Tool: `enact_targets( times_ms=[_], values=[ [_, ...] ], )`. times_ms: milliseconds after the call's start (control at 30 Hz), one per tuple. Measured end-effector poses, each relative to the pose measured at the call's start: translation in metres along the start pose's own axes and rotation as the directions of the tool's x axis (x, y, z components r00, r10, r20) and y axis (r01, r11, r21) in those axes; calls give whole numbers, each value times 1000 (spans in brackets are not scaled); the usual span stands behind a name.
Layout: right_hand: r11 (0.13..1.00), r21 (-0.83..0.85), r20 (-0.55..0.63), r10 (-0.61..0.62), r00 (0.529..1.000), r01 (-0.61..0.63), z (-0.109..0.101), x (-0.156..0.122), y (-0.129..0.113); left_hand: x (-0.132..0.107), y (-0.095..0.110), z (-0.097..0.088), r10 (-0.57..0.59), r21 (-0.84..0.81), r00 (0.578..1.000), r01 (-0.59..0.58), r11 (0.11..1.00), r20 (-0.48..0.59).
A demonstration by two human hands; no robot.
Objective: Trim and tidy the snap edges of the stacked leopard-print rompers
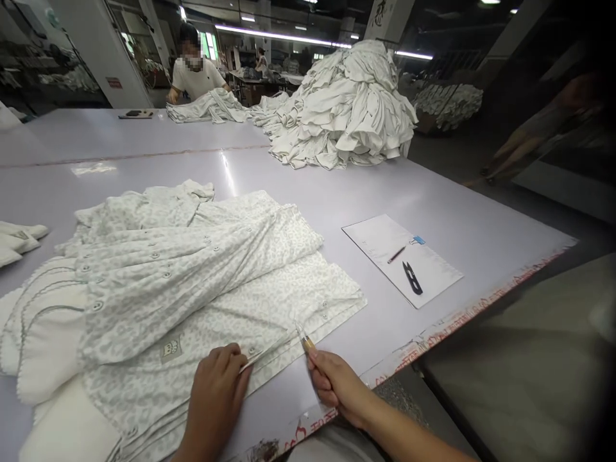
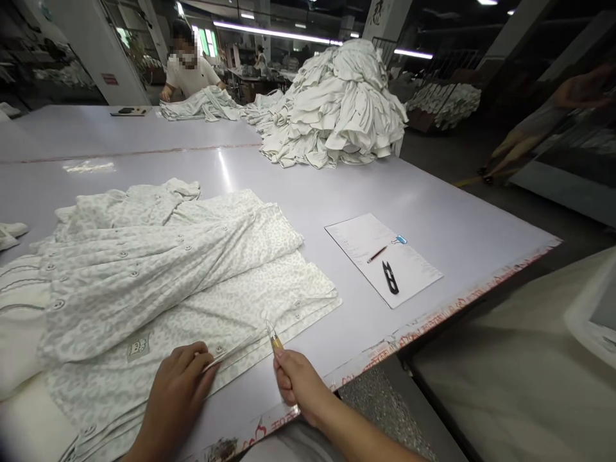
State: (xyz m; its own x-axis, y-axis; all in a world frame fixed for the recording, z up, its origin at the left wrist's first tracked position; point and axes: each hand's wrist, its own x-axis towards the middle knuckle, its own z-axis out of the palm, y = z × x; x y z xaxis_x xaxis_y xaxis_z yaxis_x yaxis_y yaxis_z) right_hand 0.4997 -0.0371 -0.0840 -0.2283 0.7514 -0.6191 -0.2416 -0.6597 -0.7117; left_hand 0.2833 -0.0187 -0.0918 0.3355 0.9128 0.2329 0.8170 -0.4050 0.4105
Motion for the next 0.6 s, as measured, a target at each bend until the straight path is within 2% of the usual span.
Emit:
enact_targets(
  times_ms=[100,200,300,400,467,533,600],
  values=[
    [966,-234,39,-105,994,111,10,-10,7,-14,-11,-10,-180,-236,978,200,951,102],
    [896,-416,176,-89,980,156,25,-17,12,-6,-10,-13,-344,-375,918,395,839,198],
    [887,-446,201,-35,979,123,43,-12,18,4,-6,-15,-327,-457,896,435,776,299],
    [950,-303,164,-21,986,71,60,1,25,-2,-5,-14,-253,-478,925,365,799,283],
    [995,-102,125,-3,992,16,68,6,27,-13,-5,-10,-144,-432,963,232,871,228],
    [993,57,125,95,988,-102,68,5,26,-25,-6,-5,-13,-372,985,77,925,171],
    [974,27,191,217,957,-226,61,-1,23,-33,-7,-2,70,-313,991,-32,949,110]
  ],
)
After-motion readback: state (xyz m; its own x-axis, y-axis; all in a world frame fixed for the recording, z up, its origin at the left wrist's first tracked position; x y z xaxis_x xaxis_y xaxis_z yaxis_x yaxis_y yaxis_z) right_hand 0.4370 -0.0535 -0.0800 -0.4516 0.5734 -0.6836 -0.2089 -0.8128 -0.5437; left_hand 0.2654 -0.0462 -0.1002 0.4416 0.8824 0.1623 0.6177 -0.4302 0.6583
